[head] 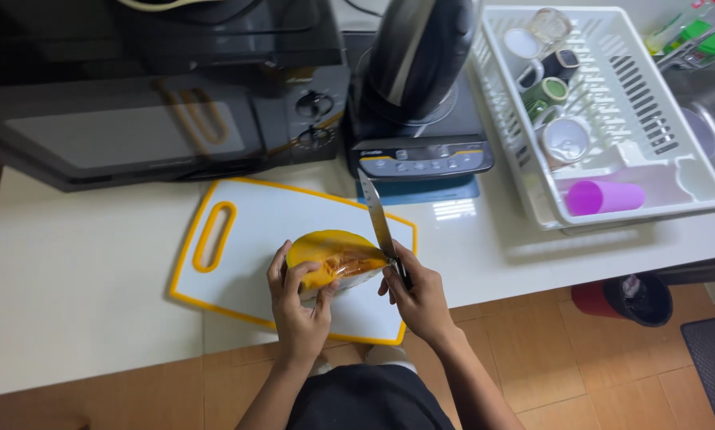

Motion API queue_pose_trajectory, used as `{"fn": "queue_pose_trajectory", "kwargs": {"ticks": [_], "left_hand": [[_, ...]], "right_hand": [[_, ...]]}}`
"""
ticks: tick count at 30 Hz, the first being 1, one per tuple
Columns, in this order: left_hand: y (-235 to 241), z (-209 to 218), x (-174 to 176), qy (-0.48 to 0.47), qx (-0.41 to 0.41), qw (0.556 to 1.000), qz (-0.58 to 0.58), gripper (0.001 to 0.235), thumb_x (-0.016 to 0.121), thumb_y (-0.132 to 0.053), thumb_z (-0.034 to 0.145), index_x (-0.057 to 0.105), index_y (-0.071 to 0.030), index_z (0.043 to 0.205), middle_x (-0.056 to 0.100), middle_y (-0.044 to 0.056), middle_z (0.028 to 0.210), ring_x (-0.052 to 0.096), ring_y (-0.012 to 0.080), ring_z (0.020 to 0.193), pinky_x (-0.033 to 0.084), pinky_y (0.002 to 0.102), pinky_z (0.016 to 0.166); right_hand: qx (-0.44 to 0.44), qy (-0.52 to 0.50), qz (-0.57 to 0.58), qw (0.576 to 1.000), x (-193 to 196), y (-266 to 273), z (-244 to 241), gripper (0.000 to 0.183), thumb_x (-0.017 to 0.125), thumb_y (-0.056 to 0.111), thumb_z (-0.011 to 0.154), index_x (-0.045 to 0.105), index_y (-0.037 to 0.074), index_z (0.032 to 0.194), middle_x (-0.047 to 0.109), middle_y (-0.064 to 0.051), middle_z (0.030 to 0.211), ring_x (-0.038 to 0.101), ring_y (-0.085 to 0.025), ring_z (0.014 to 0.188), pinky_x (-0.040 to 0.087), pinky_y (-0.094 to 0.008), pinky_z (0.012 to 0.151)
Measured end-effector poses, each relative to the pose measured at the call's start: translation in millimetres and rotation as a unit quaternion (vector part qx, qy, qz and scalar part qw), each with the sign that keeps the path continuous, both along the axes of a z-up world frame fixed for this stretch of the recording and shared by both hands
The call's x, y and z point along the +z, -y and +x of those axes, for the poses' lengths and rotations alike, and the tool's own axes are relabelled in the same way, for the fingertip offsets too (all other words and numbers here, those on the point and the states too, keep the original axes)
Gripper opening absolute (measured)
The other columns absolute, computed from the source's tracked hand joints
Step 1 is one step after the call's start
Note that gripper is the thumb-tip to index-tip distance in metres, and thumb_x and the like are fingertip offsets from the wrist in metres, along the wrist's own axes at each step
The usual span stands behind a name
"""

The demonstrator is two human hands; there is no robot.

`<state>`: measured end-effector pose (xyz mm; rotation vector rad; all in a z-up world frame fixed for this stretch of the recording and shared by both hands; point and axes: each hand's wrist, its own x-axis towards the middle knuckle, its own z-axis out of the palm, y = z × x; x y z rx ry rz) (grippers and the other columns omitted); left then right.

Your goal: The person unwraps a pumpkin slice, cuts it in half, and then uses a knife to scoop out the seeds and stringy pulp. They proceed to peel the skin off the pumpkin pieces and cut them into smaller chunks on a cutting board.

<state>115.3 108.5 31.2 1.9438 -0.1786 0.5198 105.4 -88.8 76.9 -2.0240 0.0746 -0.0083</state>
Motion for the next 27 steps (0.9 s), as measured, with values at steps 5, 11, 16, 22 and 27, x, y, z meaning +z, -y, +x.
{"fn": "queue_pose_trajectory", "kwargs": {"ticks": [5, 11, 16, 22, 27], "left_hand": [[-21, 2, 12, 0.008, 0.002, 0.999, 0.033, 0.034, 0.079, -0.028, 0.088, 0.066, -0.011, 0.113, 0.043, 0.020, 0.151, 0.045, 0.0403, 0.138, 0.042, 0.050, 0.108], [-22, 15, 20, 0.030, -0.014, 0.997, 0.065, 0.019, 0.075, -0.029, 0.095, 0.072, -0.014, 0.108, 0.054, 0.010, 0.138, 0.050, 0.0310, 0.129, 0.034, 0.047, 0.109], [-23, 20, 12, 0.031, -0.026, 0.998, 0.049, 0.015, 0.073, -0.026, 0.097, 0.073, -0.016, 0.108, 0.055, 0.005, 0.117, 0.052, 0.0252, 0.119, 0.034, 0.045, 0.104], [-21, 19, 8, 0.062, -0.020, 0.996, 0.057, 0.015, 0.075, -0.025, 0.095, 0.075, -0.018, 0.108, 0.056, 0.002, 0.113, 0.053, 0.0249, 0.120, 0.032, 0.045, 0.104], [-22, 22, 12, 0.050, -0.024, 0.997, 0.049, 0.017, 0.076, -0.026, 0.095, 0.075, -0.017, 0.109, 0.056, 0.002, 0.113, 0.052, 0.0244, 0.119, 0.032, 0.045, 0.104]], "right_hand": [[-0.050, 0.004, -0.022, 0.999, 23, -30, -30, 0.046, 0.055, 0.008, 0.099, 0.051, 0.004, 0.144, 0.073, -0.005, 0.086, 0.067, -0.009, 0.058, 0.057, -0.026, 0.052], [-0.042, 0.045, -0.110, 0.992, 37, -53, -56, 0.046, 0.056, 0.009, 0.099, 0.051, 0.001, 0.144, 0.068, -0.009, 0.077, 0.066, -0.014, 0.057, 0.055, -0.029, 0.053], [-0.080, 0.037, -0.125, 0.988, 36, -72, -28, 0.041, 0.056, 0.012, 0.101, 0.054, 0.003, 0.140, 0.064, -0.011, 0.064, 0.063, -0.017, 0.051, 0.052, -0.034, 0.050], [-0.063, 0.078, -0.166, 0.981, 14, -79, -29, 0.029, 0.057, 0.013, 0.104, 0.057, 0.003, 0.131, 0.067, -0.020, 0.075, 0.067, -0.039, 0.066, 0.051, -0.043, 0.056], [-0.058, -0.035, -0.184, 0.981, 19, -68, -77, 0.033, 0.059, 0.015, 0.098, 0.058, 0.003, 0.128, 0.069, -0.023, 0.077, 0.069, -0.040, 0.071, 0.054, -0.045, 0.061]]}}
